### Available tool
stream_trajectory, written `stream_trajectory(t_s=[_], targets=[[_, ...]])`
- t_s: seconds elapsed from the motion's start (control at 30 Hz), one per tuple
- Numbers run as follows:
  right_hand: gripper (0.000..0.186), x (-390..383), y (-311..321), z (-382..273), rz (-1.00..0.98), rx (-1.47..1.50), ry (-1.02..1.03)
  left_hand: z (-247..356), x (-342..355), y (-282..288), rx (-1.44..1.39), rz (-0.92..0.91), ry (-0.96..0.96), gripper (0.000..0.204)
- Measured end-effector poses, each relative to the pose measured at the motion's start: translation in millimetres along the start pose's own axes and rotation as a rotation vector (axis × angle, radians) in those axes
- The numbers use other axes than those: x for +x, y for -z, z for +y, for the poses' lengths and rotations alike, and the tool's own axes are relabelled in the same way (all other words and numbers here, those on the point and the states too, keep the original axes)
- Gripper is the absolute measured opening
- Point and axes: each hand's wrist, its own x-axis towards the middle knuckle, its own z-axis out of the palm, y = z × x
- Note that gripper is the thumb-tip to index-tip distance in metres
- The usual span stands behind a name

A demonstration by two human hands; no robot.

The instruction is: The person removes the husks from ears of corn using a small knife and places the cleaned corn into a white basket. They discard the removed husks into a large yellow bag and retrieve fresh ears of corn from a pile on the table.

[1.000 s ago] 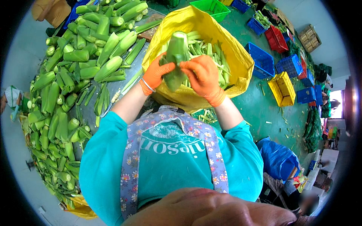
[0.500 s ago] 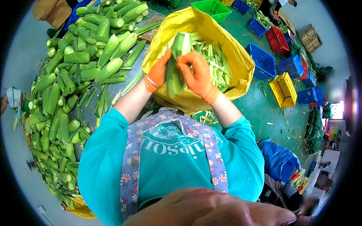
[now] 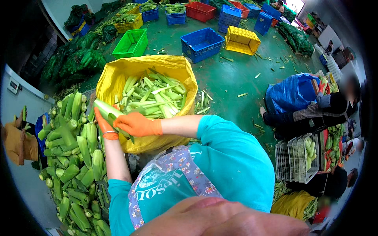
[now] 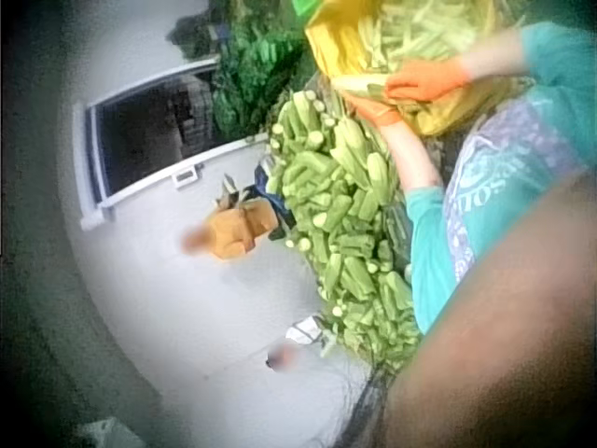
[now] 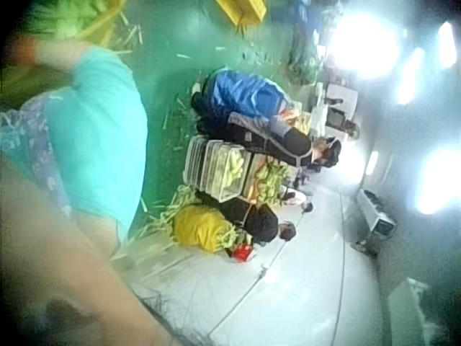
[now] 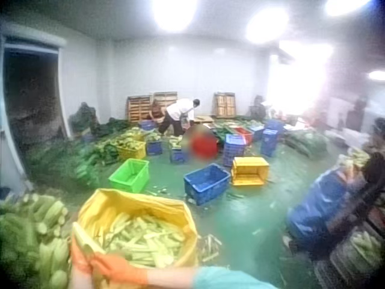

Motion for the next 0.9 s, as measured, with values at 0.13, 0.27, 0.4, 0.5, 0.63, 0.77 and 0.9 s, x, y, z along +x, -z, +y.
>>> stream_trajectory(t_s=[0.13, 0.27, 0.4, 0.5, 0.63, 0.77, 0.9], targets=[[0.024, -22, 17, 19, 0.12, 0.038, 0.056, 8, 13, 13, -0.011, 0.101, -0.174, 0.068], [0.025, -37, 29, 2, 0.057, 0.022, 0.021, -4, 41, 46, -0.028, 0.092, -0.216, 0.075], [0.023, -67, 56, -4, 0.155, 0.061, -0.007, 39, 57, 113, -0.109, 0.288, -0.354, 0.084], [0.022, -59, 75, 17, 0.265, -0.076, -0.037, 81, 2, 67, -0.185, 0.356, -0.448, 0.081], [0.026, -13, 79, 18, 0.231, -0.769, 0.154, 56, -23, 12, 0.194, 0.097, -0.373, 0.078], [0.033, 13, 37, 4, 0.384, -0.485, 0.359, -1, -58, -44, 0.281, -0.13, -0.349, 0.061], [0.028, 18, 11, 14, 0.401, 0.119, 0.17, -21, -80, -67, 0.279, -0.17, -0.342, 0.064]])
